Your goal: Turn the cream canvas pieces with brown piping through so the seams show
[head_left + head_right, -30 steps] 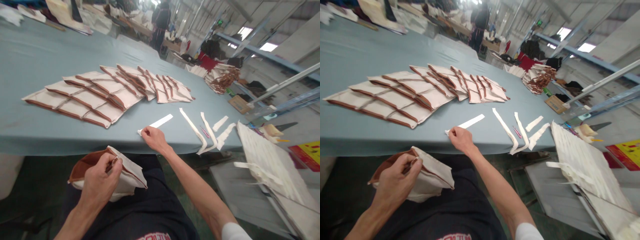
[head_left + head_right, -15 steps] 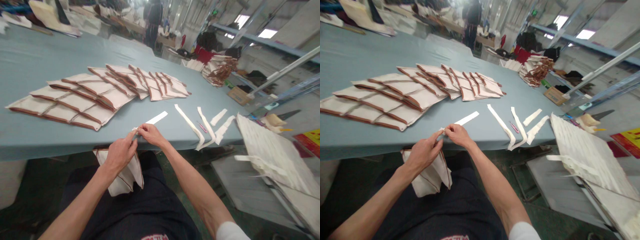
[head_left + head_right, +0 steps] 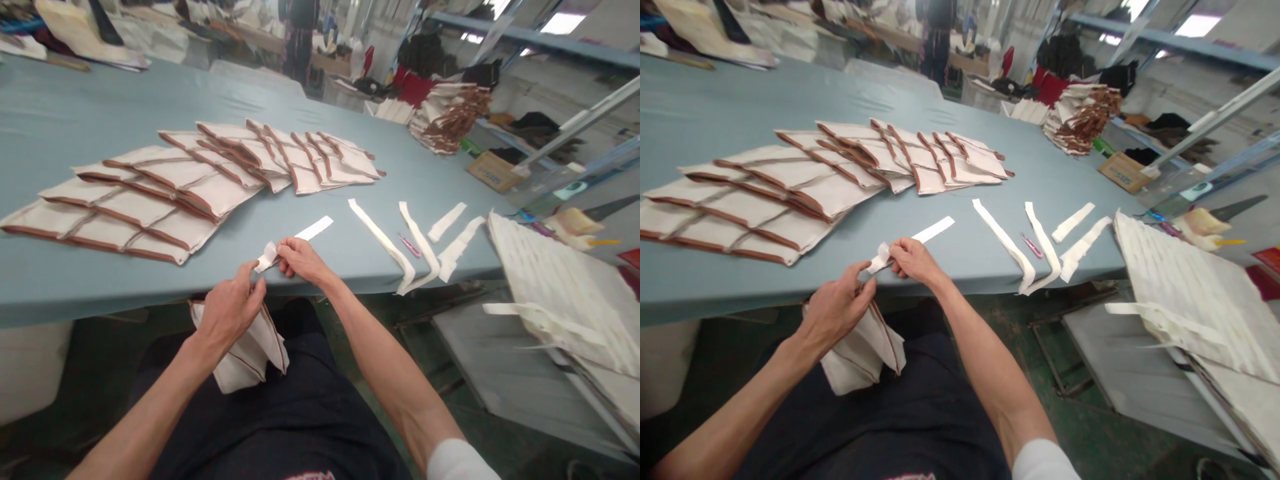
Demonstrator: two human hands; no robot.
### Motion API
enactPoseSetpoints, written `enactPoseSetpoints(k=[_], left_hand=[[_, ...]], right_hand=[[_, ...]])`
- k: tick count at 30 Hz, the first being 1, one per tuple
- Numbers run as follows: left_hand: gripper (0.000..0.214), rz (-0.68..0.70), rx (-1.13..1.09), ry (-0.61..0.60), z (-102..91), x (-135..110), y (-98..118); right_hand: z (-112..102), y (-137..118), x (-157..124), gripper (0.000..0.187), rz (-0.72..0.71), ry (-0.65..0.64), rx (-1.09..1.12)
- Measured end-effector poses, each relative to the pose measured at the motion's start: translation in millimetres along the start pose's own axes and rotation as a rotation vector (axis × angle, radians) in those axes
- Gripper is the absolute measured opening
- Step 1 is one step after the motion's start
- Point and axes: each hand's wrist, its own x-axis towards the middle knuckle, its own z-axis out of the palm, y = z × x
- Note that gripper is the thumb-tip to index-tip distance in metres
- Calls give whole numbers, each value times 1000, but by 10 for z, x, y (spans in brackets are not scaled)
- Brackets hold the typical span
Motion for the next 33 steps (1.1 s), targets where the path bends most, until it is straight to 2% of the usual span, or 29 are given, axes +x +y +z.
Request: enactPoseSetpoints(k=[3,9,14,18,22,25,30,33], left_hand=[[56,26,44,-1,-11,38,62],[56,41,124,-32,10,56,148],[49,25,130,-52,-16,40,189],[44,18,116,-73,-67,33,228],[40,32,92,-87,-58,33,224],[39,39,71,-87,-25,40,204],[40,60,36,-66,-16,30,193],[40,74,27,-55,-22,15,182]], right_hand=[[15,3,-18,22,-15,-4,12],[17,41,12,30,-27,5,28],[41,83,55,51,-35,66,15],[46,54,30,63,-21,113,-82],[64,-52,-53,51,-16,220,-283],[108,-120,-109,52,-27,298,-437],[137,-99,-129,11,-30,279,-544],[106,-48,-124,14,-20,246,-553]])
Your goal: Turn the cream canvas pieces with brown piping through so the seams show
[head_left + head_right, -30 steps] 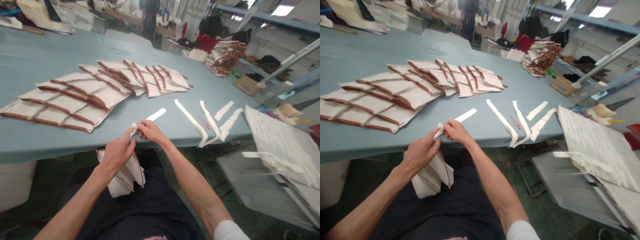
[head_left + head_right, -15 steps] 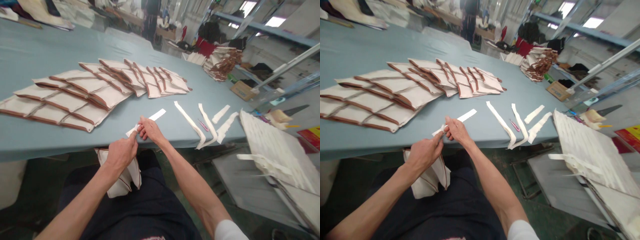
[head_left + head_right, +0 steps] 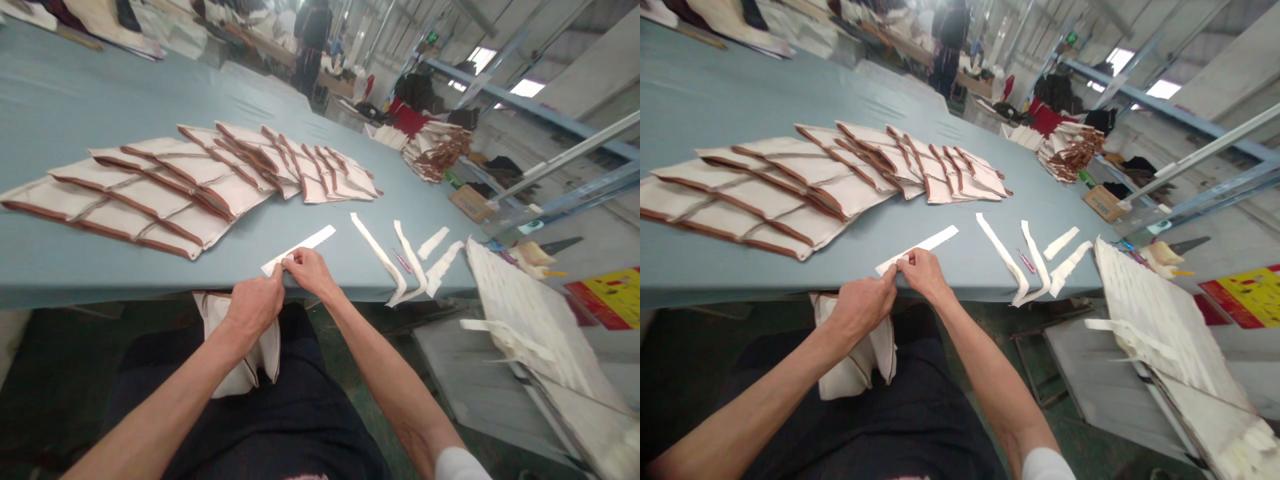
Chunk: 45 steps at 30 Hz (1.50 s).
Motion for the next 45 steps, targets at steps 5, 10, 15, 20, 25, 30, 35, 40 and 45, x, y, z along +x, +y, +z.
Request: enactPoseSetpoints(k=[5,10,15,20,25,30,35,40,45], left_hand=[[40,16,18,-5,29,-19,-29],[40,12,64,-29,23,-24,-23],[39,18,115,-40,-8,-15,-13],[45,28,163,-38,-25,12,-7],[52,58,171,-35,-23,47,-2],[54,47,175,-46,-3,73,-10],[56,31,181,-76,8,87,-26],[58,35,164,-95,20,111,-27],[56,29,140,-65,2,104,-17]], right_hand=[[-4,100,20,26,-2,-22,-1],[-68,310,114,27,32,3,28],[-320,618,335,32,50,18,22],[-640,773,661,32,-42,56,-99],[-990,854,1027,35,-54,185,-247],[-1451,1000,1324,35,4,317,-381],[-1868,1058,1487,35,48,429,-489],[-2235,983,1600,35,82,532,-524],[-2646,863,1519,34,97,612,-513]])
